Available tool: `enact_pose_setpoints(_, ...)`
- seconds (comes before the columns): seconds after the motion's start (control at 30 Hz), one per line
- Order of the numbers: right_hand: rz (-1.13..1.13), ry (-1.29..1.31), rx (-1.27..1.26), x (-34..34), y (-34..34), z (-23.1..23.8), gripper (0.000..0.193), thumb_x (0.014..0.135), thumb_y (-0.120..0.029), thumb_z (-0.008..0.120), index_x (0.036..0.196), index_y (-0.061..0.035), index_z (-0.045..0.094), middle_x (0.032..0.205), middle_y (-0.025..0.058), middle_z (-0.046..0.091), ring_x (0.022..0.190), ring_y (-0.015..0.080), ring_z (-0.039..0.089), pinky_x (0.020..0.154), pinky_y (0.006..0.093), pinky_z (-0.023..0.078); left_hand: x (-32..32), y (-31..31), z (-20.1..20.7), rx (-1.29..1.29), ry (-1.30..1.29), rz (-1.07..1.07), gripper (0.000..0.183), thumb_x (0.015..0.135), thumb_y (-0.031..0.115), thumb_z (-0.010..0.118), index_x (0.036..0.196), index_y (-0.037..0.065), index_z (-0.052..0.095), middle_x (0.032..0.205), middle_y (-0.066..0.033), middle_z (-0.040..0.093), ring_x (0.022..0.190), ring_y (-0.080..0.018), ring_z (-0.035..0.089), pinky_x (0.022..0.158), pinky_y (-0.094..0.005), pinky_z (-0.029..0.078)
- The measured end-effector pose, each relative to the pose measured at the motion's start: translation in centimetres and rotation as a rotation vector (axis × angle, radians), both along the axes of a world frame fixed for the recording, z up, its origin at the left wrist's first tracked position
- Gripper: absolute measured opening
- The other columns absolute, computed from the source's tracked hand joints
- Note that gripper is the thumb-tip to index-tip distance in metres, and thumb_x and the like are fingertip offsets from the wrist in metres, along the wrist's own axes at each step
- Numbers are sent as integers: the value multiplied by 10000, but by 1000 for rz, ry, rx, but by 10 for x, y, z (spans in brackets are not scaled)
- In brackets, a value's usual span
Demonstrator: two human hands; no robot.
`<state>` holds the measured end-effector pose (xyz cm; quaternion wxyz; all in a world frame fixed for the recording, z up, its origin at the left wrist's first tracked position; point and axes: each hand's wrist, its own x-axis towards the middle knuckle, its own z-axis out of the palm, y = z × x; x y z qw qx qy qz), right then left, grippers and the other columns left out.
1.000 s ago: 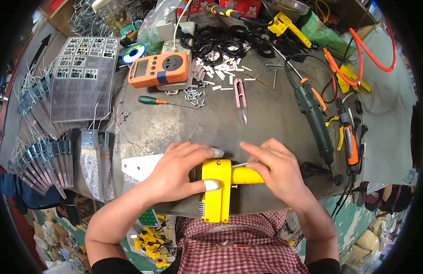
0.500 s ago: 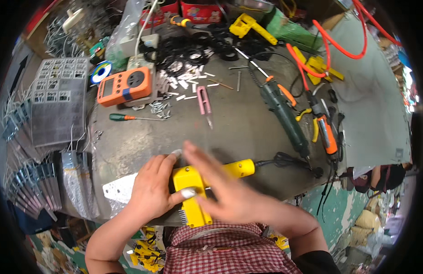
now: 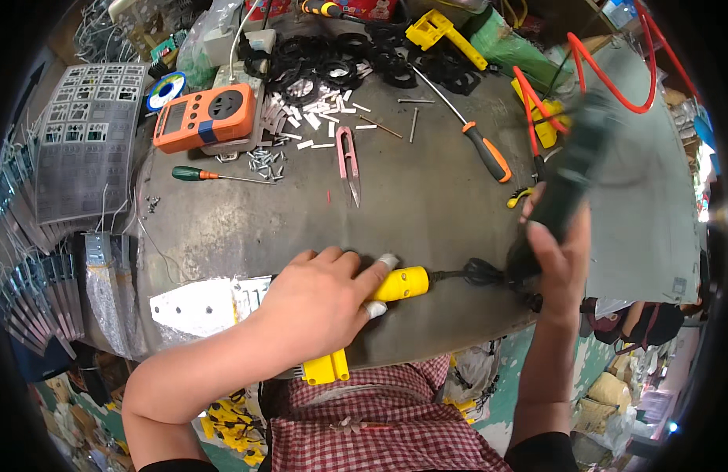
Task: Assembling a circuit board into a yellow plastic housing using a soldering iron and electric screwdriver.
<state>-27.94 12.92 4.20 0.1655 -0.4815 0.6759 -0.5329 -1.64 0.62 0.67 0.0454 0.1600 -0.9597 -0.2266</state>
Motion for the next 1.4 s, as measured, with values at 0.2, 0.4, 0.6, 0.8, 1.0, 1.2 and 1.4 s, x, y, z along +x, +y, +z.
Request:
enact_pose_setpoints(0.2, 167, -352, -311, 81, -30, 5, 866, 843, -412, 664, 1443, -49, 157, 799, 62, 501, 626, 182, 539, 620, 361, 479, -3, -2, -4, 4, -36, -19, 507, 771, 221, 663, 1244, 69, 563, 911, -88, 568, 872, -247, 602, 769, -360, 483)
enact_pose_setpoints(0.4, 144, -418, -298, 97, -31, 4, 879, 798, -417, 746, 1388, -88, 182, 758, 81, 553, 655, 220, 592, 651, 367, 507, -4, -2, -3, 35, -57, -12, 487, 783, 241, 661, 1232, 73, 570, 915, -92, 542, 898, -240, 584, 762, -355, 468)
enact_pose_setpoints(0.6, 514, -377, -314, 78, -53, -13, 551, 870, -436, 647, 1211, -124, 348, 693, 101, 600, 564, 245, 620, 554, 384, 524, -6, -2, -6, 29, -82, 3, 456, 790, 252, 656, 1190, 48, 578, 916, -88, 550, 905, -237, 574, 749, -357, 451)
enact_pose_setpoints(0.8, 950, -232, -326, 73, -52, -15, 767, 806, -501, 696, 1350, -136, 298, 763, 84, 583, 585, 226, 608, 586, 396, 513, -11, 8, -8, -1, -75, 11, 449, 779, 260, 658, 1170, 52, 586, 938, -80, 561, 910, -238, 574, 756, -362, 445)
enact_pose_setpoints(1.0, 221, -331, -323, 114, -46, -10, 499, 859, -378, 678, 1161, -46, 459, 736, 113, 600, 648, 249, 587, 643, 376, 503, -8, 8, -13, -42, -84, 50, 447, 766, 253, 662, 1162, 59, 592, 933, -74, 556, 912, -233, 573, 761, -359, 448)
enact_pose_setpoints(1.2, 166, -281, -330, 111, -32, -4, 598, 877, -417, 629, 1253, -30, 371, 705, 101, 564, 605, 232, 571, 620, 366, 495, -13, 6, -7, -16, -99, 15, 464, 750, 234, 670, 1168, 57, 572, 921, -77, 551, 903, -237, 575, 761, -364, 451)
enact_pose_setpoints(1.4, 394, -247, -288, 93, -26, -14, 873, 863, -514, 615, 1467, -93, 147, 756, 74, 551, 553, 201, 560, 548, 352, 474, -8, 8, -10, -11, -92, 27, 436, 756, 234, 676, 1138, 50, 572, 935, -79, 554, 916, -240, 572, 777, -364, 449)
